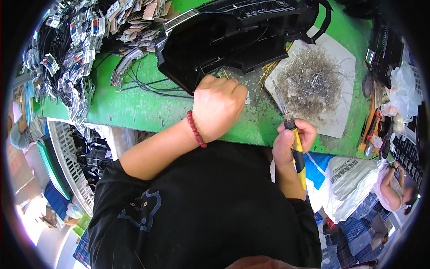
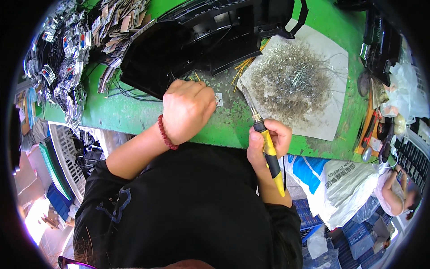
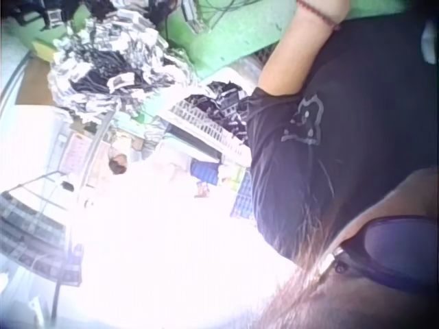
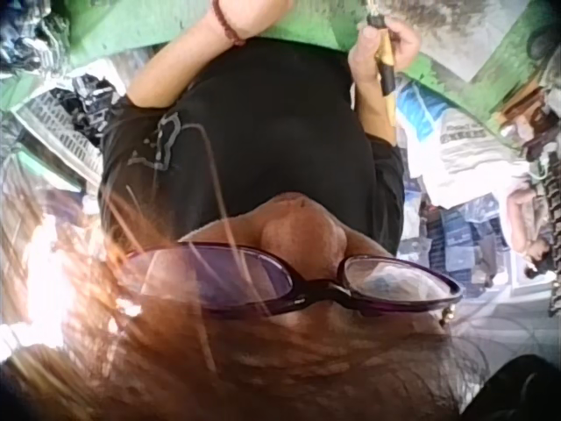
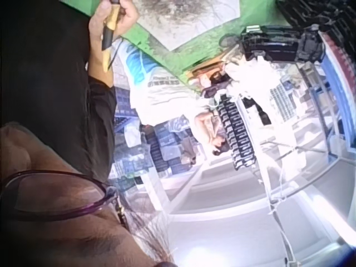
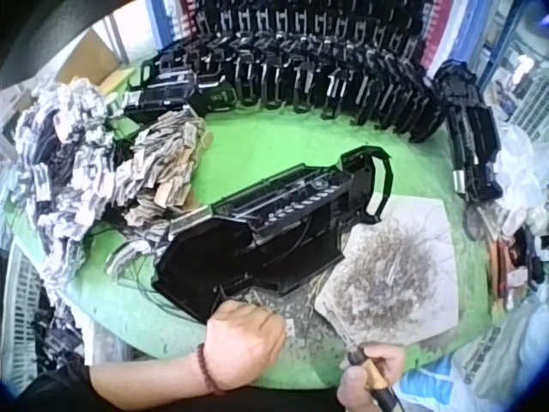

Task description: Soldering wires and electronic components onto toy car shells at a factory workbench.

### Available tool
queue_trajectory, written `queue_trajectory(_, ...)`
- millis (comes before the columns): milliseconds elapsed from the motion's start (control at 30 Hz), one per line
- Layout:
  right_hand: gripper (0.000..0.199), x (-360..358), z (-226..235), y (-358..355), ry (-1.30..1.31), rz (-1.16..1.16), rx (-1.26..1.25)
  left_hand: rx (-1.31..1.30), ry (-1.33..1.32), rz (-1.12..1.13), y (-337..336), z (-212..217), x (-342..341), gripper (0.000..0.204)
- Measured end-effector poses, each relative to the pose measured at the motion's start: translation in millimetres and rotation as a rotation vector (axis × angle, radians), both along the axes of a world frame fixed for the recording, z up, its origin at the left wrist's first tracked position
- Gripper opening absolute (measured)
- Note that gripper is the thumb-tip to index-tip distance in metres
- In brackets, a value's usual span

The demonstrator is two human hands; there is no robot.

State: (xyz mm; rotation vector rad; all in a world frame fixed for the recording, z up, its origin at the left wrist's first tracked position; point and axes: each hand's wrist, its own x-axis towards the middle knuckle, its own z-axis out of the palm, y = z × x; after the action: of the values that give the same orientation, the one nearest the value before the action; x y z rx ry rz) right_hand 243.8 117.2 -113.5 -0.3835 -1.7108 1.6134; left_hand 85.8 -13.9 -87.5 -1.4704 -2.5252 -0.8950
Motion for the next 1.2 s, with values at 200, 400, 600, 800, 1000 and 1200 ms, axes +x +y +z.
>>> queue_trajectory(200,0.037,0,0,3,-0.037,-0.021,0.094,-0.01,-0.023,-0.005,0,4,-1,0.013)
queue_trajectory(400,0.035,-1,5,6,-0.09,0.049,0.175,-0.001,-0.008,-0.01,4,6,-3,0.013)
queue_trajectory(600,0.042,-3,1,2,0.004,-0.006,0.059,-0.042,0.008,-0.024,2,9,-3,0.013)
queue_trajectory(800,0.025,-14,8,12,-0.09,0.176,0.225,-0.136,0.023,-0.068,1,12,-9,0.014)
queue_trajectory(1000,0.027,-43,20,13,-0.189,0.16,0.514,0.068,-0.157,-0.038,0,17,-15,0.013)
queue_trajectory(1200,0.031,-63,17,-1,-0.236,0.086,0.5,0.211,-0.221,-0.093,-4,20,-19,0.016)
